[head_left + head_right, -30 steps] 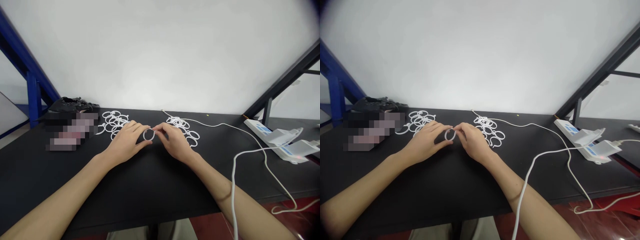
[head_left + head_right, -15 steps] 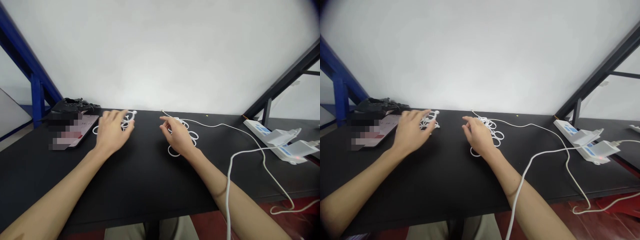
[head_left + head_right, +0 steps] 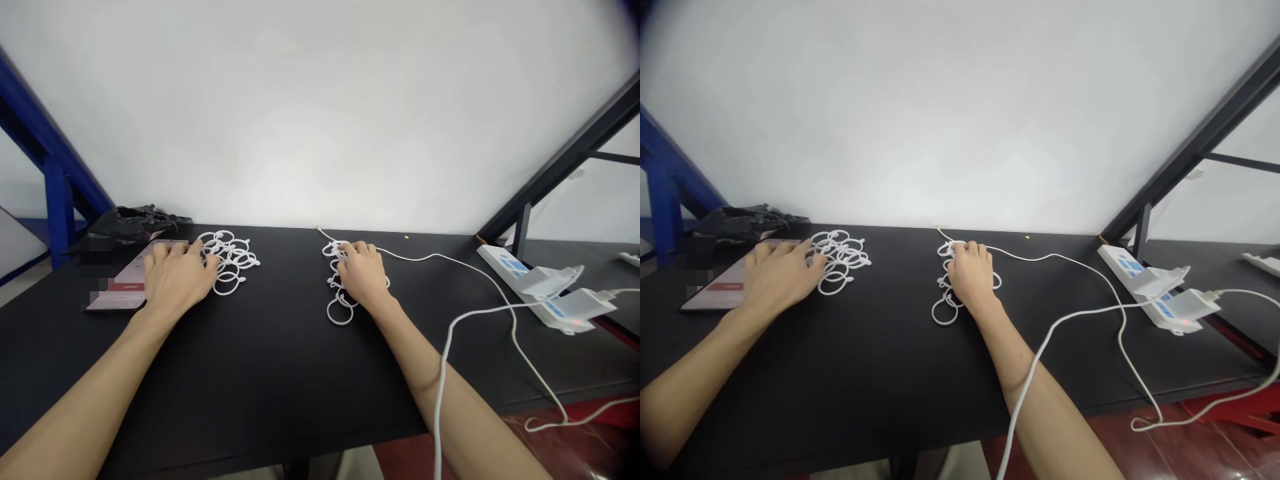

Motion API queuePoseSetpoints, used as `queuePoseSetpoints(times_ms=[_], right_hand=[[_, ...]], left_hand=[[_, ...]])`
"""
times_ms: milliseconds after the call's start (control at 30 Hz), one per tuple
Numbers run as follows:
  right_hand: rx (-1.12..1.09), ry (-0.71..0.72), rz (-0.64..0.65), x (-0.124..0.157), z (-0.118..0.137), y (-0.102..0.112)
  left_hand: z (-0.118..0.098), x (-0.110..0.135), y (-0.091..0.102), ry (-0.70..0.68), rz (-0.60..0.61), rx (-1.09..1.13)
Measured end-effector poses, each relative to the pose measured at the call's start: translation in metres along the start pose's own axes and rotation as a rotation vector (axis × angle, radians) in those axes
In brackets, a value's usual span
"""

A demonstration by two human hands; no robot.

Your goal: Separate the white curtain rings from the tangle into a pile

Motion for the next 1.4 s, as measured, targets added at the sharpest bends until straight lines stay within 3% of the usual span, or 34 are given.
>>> queuePoseSetpoints(times_ms=[167, 367, 500, 700, 867, 1133, 1400], right_hand=[[-0.004, -0.007, 0.025, -0.001, 0.0, 0.001], [-0.011, 0.035, -0.009, 0.0, 0.005, 0.002], [-0.009, 0.017, 0.011, 0.0, 0.003, 0.001], [-0.058, 0.041, 0.03, 0.0, 0.005, 0.0], [-0.129, 0.127, -0.03, 0.001, 0.012, 0.003], [-0.183, 0.146, -0.08, 0.0, 0.021, 0.019], [-0.085, 0.143, 0.079, -0.013, 0.05, 0.007]], left_hand=[[-0.018, 0.003, 0.012, -0.096, -0.106, 0.089], [-0.062, 0.016, 0.012, -0.286, -0.128, 0.259], [-0.092, 0.03, 0.005, -0.45, -0.084, 0.354], [-0.122, 0.047, -0.003, -0.551, 0.033, 0.449], [-0.133, 0.054, -0.01, -0.609, 0.089, 0.476], [-0.143, 0.061, -0.015, -0.704, 0.09, 0.362], [-0.142, 0.06, -0.016, -0.692, 0.07, 0.329]])
Point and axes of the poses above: each hand's wrist, its own x-axis away from the middle knuckle, its own y-axis out of the back of the hand, z = x × y, the point moved 8 cm from there along -x, towards the middle knuckle, and after that the axes turned 14 degrees about x, right-handed, at the moved point
